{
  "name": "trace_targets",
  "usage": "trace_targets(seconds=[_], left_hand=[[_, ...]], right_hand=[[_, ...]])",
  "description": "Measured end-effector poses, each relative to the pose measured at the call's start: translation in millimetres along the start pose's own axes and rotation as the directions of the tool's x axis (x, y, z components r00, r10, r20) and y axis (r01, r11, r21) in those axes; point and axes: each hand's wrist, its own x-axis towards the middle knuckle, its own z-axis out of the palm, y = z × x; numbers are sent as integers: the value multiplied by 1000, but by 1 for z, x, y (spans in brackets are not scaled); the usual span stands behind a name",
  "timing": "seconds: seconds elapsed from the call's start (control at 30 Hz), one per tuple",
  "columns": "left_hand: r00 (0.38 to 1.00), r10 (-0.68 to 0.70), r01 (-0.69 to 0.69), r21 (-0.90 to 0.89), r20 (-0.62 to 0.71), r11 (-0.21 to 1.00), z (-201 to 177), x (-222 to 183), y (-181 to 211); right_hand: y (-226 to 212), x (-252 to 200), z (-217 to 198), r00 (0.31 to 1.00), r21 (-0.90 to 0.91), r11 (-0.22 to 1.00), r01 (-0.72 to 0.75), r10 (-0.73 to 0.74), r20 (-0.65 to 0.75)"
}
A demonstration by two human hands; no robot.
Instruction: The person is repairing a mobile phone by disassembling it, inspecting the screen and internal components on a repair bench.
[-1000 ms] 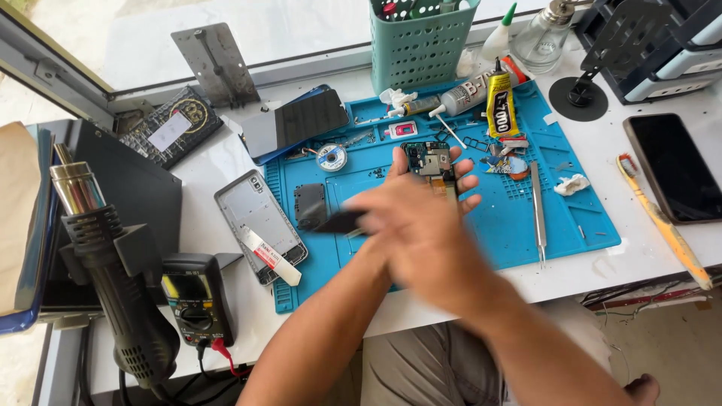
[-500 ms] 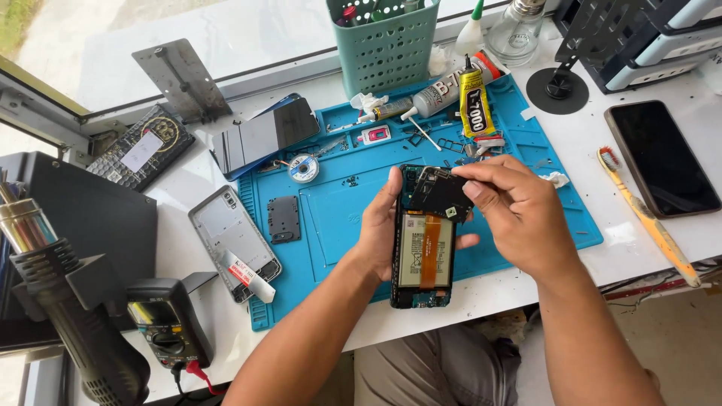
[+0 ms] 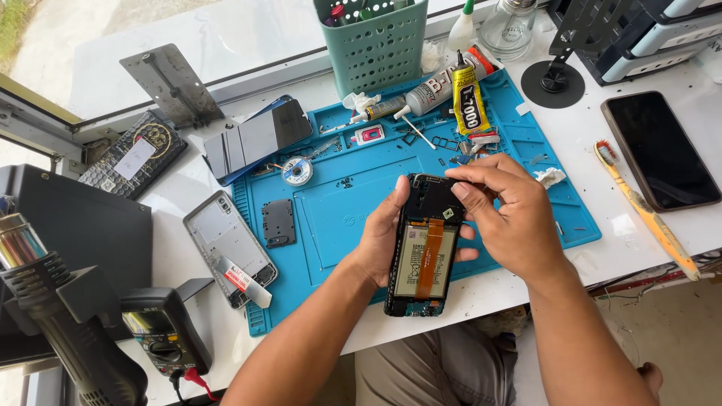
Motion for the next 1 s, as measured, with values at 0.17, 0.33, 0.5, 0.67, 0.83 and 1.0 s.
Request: trace_targets(seconds=[0.17,0.33,0.5,0.67,0.83,1.0], left_hand=[[1000,-4,4,32,-18,999,3,-1,1],[977,34,-7,127,-210,992,7,2,-8],[964,24,30,196,-266,980,16,0,-5],[960,25,40,228,-277,973,30,-2,-1],[961,35,41,268,-273,963,48,1,5],[942,61,46,308,-331,950,54,3,2]], right_hand=[[7,-3,2,1000,-31,999,30,-30,5],[6,0,5,994,66,994,92,-87,-73],[8,-3,5,995,124,991,54,-43,-90],[8,-3,3,995,217,976,-27,46,-84],[-7,-10,1,975,525,822,-221,191,112],[-2,-11,3,925,762,548,-344,340,173]])
